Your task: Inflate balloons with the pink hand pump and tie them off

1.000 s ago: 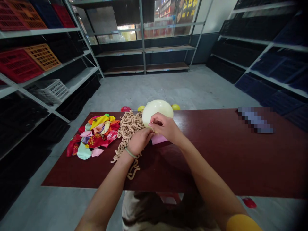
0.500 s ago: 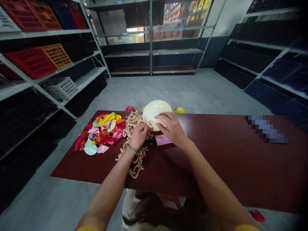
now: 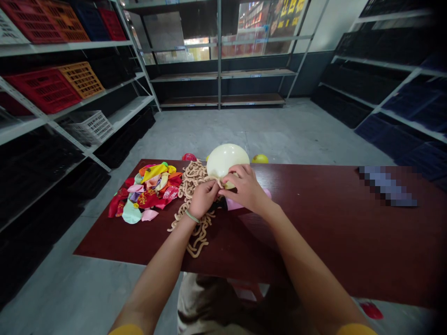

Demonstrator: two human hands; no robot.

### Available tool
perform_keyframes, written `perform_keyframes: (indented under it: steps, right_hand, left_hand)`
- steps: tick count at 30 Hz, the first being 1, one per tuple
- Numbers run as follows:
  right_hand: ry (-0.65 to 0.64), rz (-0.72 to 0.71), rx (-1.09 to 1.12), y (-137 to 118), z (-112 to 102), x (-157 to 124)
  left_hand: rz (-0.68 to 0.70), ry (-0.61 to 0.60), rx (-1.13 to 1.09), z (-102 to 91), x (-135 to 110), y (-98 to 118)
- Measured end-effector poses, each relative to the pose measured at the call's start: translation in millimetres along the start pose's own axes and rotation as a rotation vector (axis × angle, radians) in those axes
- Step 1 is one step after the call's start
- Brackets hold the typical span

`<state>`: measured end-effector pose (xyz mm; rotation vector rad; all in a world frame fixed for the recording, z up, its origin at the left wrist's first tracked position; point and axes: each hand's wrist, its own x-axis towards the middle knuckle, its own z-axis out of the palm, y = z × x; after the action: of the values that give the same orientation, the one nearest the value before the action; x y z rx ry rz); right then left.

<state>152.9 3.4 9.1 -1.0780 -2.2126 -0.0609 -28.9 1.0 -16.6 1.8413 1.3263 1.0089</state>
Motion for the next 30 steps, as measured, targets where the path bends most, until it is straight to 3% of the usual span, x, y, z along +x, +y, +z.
perform_keyframes:
  steps: [6,12,18,23,27,30]
  right_hand:
    - [0.013,-0.033,-0.002,1,-2,2]
    - [0.203,0.098,0.07,1,-6,4]
    - [0.245,0.072,0.109,-5,-5,4]
    - [0.231,0.008,0.155,-4,-6,4]
    - [0.225,-0.026,0.214,1,-5,3]
    - [0.217,0.063,0.313,2,-7,3]
  left_hand:
    - [-0.027,-0.004,-0.046,0.7,0,-1]
    - [-0.219,0.015,-0.368,1.0,5,-2]
    - [-0.36,0.024,-0.668,-3.2,8,-1]
    - [-0.382,0.017,-0.948,-11.4,7,-1]
    - [-0.389,-0.014,-0.965,-15.3,7,1]
    - [-0.348,-0.026,-0.864,-15.2,7,3]
